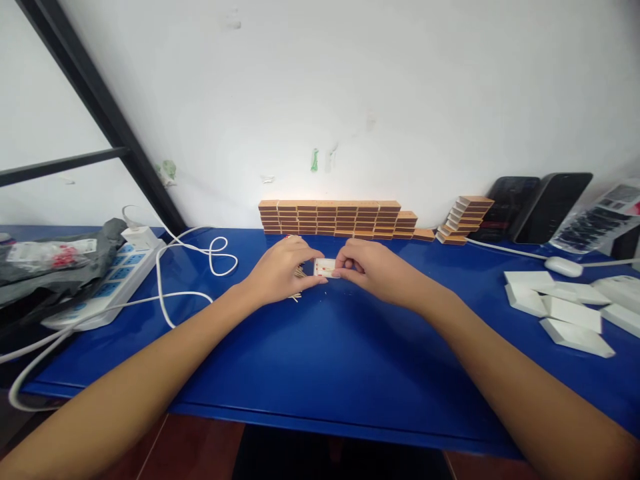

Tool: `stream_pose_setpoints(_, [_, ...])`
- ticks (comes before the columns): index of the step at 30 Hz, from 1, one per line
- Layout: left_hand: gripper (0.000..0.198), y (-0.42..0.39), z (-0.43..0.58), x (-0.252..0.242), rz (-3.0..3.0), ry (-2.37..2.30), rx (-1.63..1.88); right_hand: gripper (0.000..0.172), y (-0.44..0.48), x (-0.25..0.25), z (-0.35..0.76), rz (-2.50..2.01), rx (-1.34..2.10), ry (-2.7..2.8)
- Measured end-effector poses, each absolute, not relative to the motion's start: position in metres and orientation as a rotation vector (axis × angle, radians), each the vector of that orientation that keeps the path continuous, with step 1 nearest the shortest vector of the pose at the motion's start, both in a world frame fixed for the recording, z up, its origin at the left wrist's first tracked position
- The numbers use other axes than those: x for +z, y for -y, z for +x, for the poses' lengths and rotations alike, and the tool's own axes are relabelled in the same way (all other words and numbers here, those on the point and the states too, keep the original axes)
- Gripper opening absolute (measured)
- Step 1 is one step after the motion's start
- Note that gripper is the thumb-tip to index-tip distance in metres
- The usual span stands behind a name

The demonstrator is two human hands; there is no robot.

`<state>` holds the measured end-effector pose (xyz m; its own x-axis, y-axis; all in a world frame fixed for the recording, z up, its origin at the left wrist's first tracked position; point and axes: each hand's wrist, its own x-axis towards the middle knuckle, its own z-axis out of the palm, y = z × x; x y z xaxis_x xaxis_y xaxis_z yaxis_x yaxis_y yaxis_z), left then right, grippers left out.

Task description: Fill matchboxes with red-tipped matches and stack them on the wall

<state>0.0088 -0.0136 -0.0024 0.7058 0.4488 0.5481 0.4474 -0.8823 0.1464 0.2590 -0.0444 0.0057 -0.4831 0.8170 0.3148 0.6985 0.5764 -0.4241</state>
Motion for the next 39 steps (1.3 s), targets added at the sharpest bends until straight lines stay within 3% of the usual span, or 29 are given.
stream_pose_setpoints(30, [0.049,0.015,0.011,-0.007,2.874,-0.747,1.053,0.012,0.047,0.014,0.259,-1.18,0.316,2.256])
stream_pose_setpoints(39, [0.045,0.015,0.011,-0.006,2.893,-0.736,1.054,0.007,0.048,0.018,0.26,-1.169,0.26,2.277])
